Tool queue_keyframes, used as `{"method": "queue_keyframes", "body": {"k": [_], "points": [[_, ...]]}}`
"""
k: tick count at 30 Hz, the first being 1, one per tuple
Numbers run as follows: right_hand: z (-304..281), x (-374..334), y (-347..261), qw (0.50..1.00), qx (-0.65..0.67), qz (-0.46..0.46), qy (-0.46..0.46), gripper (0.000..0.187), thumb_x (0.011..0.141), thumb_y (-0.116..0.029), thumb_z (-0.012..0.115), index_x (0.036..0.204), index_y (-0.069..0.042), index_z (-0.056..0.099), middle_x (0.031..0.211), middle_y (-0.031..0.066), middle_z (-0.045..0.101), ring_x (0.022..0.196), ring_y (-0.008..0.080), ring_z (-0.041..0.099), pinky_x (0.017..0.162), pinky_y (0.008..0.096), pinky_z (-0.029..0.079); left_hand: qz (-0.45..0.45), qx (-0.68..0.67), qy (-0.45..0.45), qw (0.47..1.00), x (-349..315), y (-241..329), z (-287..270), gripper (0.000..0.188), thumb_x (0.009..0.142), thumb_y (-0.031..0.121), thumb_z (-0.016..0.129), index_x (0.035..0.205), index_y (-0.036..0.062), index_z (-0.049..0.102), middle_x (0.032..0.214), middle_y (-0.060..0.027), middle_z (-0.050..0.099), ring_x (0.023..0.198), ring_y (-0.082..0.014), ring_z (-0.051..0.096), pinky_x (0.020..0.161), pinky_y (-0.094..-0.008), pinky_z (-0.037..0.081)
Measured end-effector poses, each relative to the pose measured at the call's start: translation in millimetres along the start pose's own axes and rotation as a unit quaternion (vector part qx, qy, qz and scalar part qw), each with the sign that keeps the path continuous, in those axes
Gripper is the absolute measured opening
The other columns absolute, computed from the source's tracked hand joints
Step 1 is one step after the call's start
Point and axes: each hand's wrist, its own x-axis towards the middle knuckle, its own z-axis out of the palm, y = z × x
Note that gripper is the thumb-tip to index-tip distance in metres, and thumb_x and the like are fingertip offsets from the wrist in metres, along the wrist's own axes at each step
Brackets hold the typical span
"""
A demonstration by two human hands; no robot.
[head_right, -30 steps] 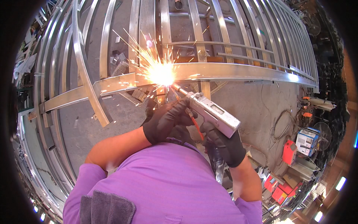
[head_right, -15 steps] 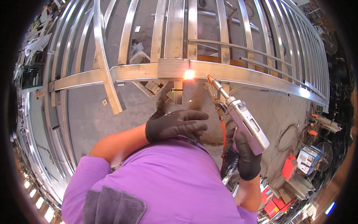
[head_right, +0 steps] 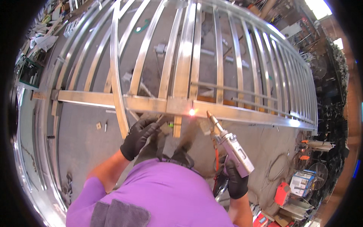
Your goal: The person welds metal bars onto a curved metal frame using a handheld welding torch. They position the bars, weld them in place, and move along the structure to complete multiple joints.
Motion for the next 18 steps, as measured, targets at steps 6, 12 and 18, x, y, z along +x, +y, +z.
{"method": "queue_keyframes", "body": {"k": [6,12,18], "points": [[28.7,-8.0,-26.7,0.999,0.033,-0.006,-0.040,0.027,0.111,-0.022,0.070,0.125,0.000,0.069,0.100,0.0080,0.073,0.075,0.0153,0.072,0.066,0.0309,0.057,0.006,-0.012,-0.006,1.000,7.3,2.8,-10.1,0.043,0.114,0.024,0.066,0.145,-0.0054,0.062,0.125,-0.0092,0.074,0.111,-0.0157,0.070,0.100,-0.0323,0.057],[40.1,-26.6,-15.3,0.998,0.060,-0.025,-0.001,0.035,0.109,-0.024,0.072,0.133,0.001,0.066,0.106,0.0092,0.074,0.075,0.0161,0.073,0.065,0.0318,0.058,-0.016,0.069,-0.067,0.995,4.4,21.7,-24.3,0.046,0.112,0.025,0.069,0.146,-0.0069,0.061,0.125,-0.0111,0.075,0.113,-0.0161,0.071,0.102,-0.0325,0.057],[36.2,-36.8,-5.2,0.998,0.057,-0.038,0.004,0.039,0.108,-0.024,0.073,0.138,0.000,0.064,0.111,0.0095,0.074,0.077,0.0170,0.073,0.068,0.0328,0.060,-0.008,0.104,-0.061,0.993,6.3,20.5,-44.1,0.051,0.111,0.029,0.070,0.145,-0.0076,0.061,0.126,-0.0129,0.075,0.114,-0.0183,0.073,0.103,-0.0344,0.057]]}}
